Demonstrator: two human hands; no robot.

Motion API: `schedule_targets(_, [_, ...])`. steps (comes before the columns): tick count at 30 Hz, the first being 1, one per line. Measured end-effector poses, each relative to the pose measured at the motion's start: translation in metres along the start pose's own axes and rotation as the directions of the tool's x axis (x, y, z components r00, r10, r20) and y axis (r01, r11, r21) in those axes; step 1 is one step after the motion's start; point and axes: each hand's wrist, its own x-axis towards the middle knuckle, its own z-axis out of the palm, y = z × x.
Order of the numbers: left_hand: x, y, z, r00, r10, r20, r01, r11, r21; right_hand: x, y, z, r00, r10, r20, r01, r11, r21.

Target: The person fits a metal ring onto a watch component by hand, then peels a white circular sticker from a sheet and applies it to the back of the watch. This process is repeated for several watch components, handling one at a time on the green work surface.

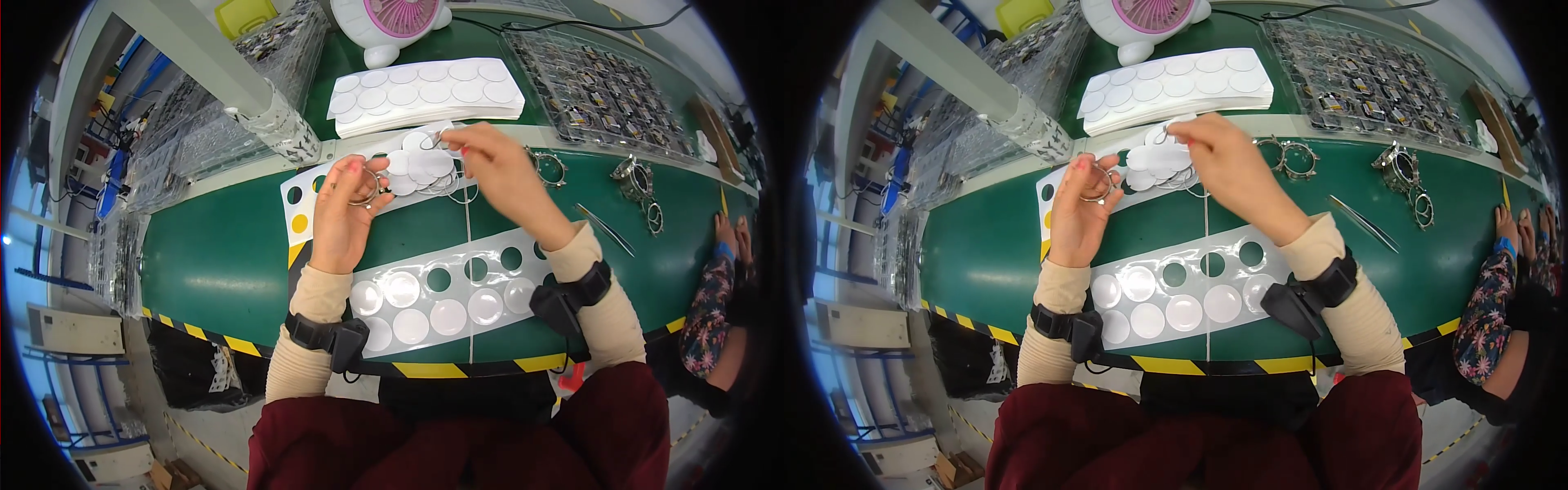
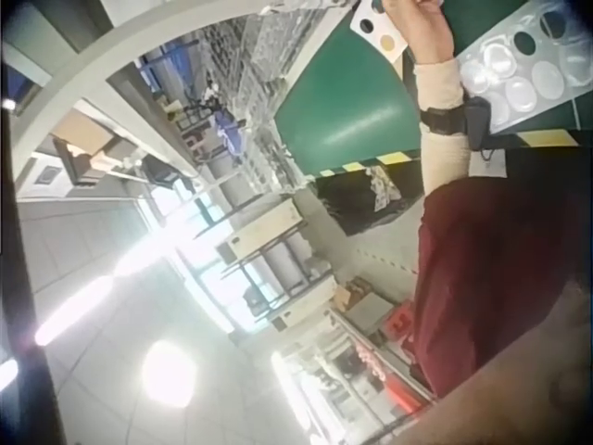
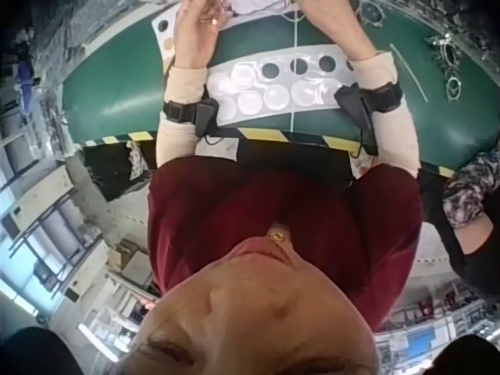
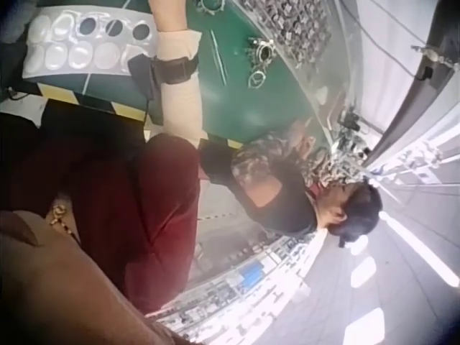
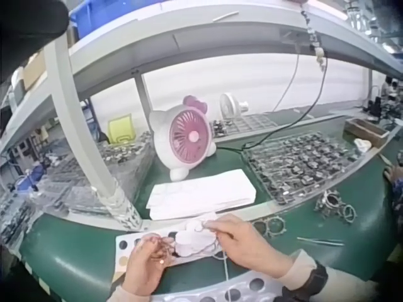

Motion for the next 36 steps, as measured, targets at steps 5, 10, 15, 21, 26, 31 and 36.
schedule_targets(5, [0.0, -0.004, 0.014, 0.924, 0.357, 0.137, -0.31, 0.493, 0.813, -0.012, -0.001, 0.013, 0.939, -0.259, 0.228, 0.344, 0.737, -0.582])
schedule_targets(10, [0.01, -0.019, 0.006, 0.741, 0.359, 0.567, -0.54, -0.184, 0.822, -0.014, 0.001, 0.021, 0.903, -0.245, 0.352, 0.419, 0.682, -0.599])
schedule_targets(15, [0.008, -0.021, 0.004, 0.827, 0.23, 0.514, -0.472, -0.212, 0.855, -0.005, 0.0, 0.009, 0.926, -0.306, 0.219, 0.376, 0.785, -0.492])
schedule_targets(21, [0.007, -0.02, 0.003, 0.849, 0.215, 0.483, -0.446, -0.197, 0.873, 0.011, -0.014, 0.004, 0.985, 0.165, -0.048, -0.171, 0.921, -0.35])
schedule_targets(26, [0.007, -0.022, 0.005, 0.844, 0.227, 0.486, -0.451, -0.189, 0.872, 0.016, 0.02, 0.015, 0.986, 0.166, -0.018, -0.158, 0.89, -0.428])
schedule_targets(31, [0.005, -0.02, 0.003, 0.853, 0.226, 0.47, -0.438, -0.179, 0.881, 0.019, 0.025, 0.025, 0.997, -0.035, -0.064, -0.002, 0.863, -0.504])
schedule_targets(36, [0.007, -0.023, 0.006, 0.826, 0.251, 0.505, -0.476, -0.17, 0.863, 0.03, 0.02, 0.012, 0.984, 0.14, -0.106, -0.144, 0.989, -0.023])
